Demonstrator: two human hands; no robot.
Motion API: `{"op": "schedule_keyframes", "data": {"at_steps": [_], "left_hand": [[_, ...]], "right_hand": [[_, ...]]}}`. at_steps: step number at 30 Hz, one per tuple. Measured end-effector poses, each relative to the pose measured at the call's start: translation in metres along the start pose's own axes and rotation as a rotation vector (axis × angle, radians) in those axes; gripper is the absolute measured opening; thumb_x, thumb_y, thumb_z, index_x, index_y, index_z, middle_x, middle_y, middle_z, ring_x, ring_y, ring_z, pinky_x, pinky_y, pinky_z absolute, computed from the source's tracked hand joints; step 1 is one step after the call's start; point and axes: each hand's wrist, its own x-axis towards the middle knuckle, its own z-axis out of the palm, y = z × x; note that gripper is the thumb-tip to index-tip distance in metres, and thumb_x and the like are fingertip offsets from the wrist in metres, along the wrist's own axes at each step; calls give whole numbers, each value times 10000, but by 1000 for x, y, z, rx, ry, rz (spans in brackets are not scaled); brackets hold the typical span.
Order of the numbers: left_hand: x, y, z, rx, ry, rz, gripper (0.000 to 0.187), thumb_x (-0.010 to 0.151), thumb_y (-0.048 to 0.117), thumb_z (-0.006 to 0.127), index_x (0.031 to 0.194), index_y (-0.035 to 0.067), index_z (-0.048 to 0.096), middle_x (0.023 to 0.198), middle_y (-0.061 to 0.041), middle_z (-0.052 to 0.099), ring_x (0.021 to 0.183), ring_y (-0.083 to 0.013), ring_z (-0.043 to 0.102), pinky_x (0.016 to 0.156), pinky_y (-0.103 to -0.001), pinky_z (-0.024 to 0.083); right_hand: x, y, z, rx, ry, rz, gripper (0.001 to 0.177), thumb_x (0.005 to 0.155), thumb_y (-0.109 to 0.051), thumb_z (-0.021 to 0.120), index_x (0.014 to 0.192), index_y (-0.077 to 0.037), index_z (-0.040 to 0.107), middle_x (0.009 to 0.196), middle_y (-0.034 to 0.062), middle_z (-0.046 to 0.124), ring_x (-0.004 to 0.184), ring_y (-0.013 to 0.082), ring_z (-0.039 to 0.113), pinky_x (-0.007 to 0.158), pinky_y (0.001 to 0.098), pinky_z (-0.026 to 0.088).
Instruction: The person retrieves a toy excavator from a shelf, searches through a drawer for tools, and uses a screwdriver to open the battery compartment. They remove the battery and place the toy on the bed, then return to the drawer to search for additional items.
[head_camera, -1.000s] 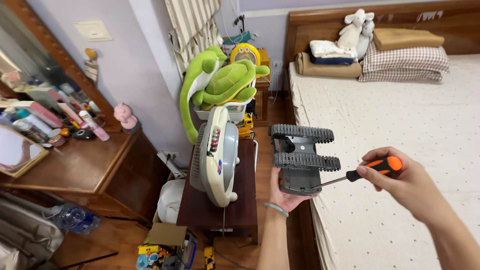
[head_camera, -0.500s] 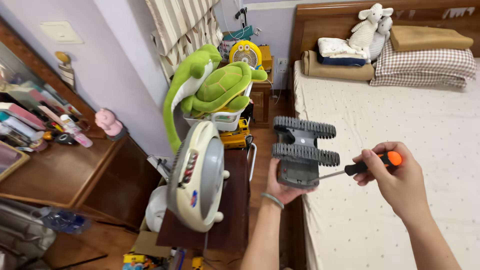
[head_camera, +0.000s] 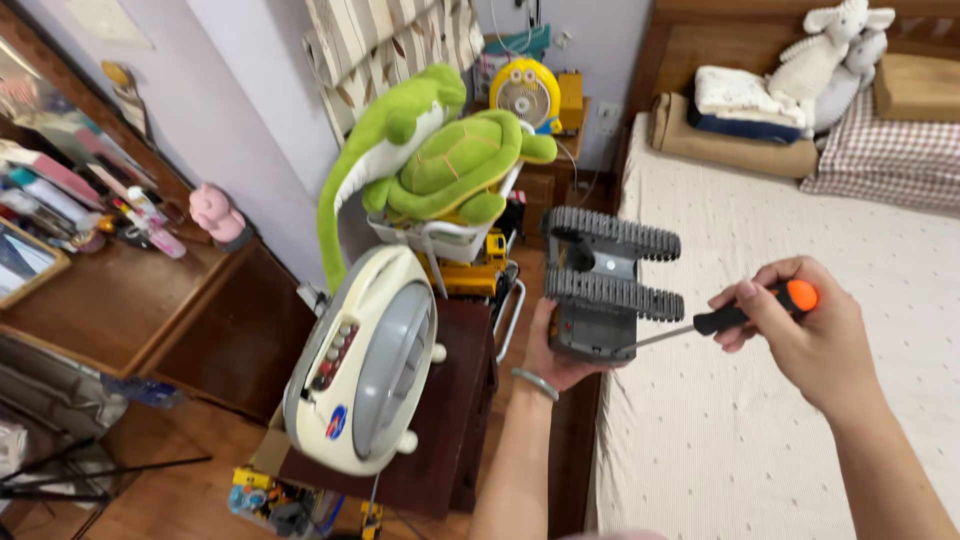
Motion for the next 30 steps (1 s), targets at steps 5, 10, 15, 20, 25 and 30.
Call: {"op": "schedule_keyframes", "data": {"at_steps": [5,10,15,20,25,30], "left_hand": [[7,11,-2,62,33,38,868,928,732,512,1519,97,492,1470,-184,555,1309,-399,567,997,-673,494],[25,20,3,49,42,19,854,937,722,501,1500,79,497,1458,-207,553,1293,-417,570,972,-681,506],[46,25,14,39,-37,-74,765,983,639,478,1483,62,515,1437,-198,577,1275,-398,588,977,-650,527],[63,29,30,207,36,-98,644,998,540,524,1428,61,552,1353,-160,634,1211,-340,639,962,-620,546],[80,33,41,306,79,-169,614,953,515,600,1388,82,571,1305,-158,644,1180,-336,651,921,-645,554],[91,33,48,370,66,-203,623,929,543,628,1376,111,584,1258,-137,669,1131,-338,665,894,-684,537]], "right_hand": [[15,17,0,92,-11,-11,97,1025,-13,545,1028,49,469,972,257,722,711,252,718,611,367,622],[13,27,-5,72,44,-11,88,1036,-7,538,1045,38,463,988,262,719,730,257,724,640,374,620],[9,25,-16,-23,89,-8,96,1037,-20,543,1034,38,466,990,260,733,751,254,729,669,374,627],[16,15,-29,-63,52,155,112,974,-34,578,1018,65,551,1041,246,738,791,259,748,720,385,651],[14,12,-42,-144,107,321,189,947,-79,597,1050,79,606,1014,201,719,818,258,762,762,387,641],[8,19,-44,-241,209,398,286,1069,-172,648,1139,105,628,775,274,720,646,295,746,597,392,624]]}}
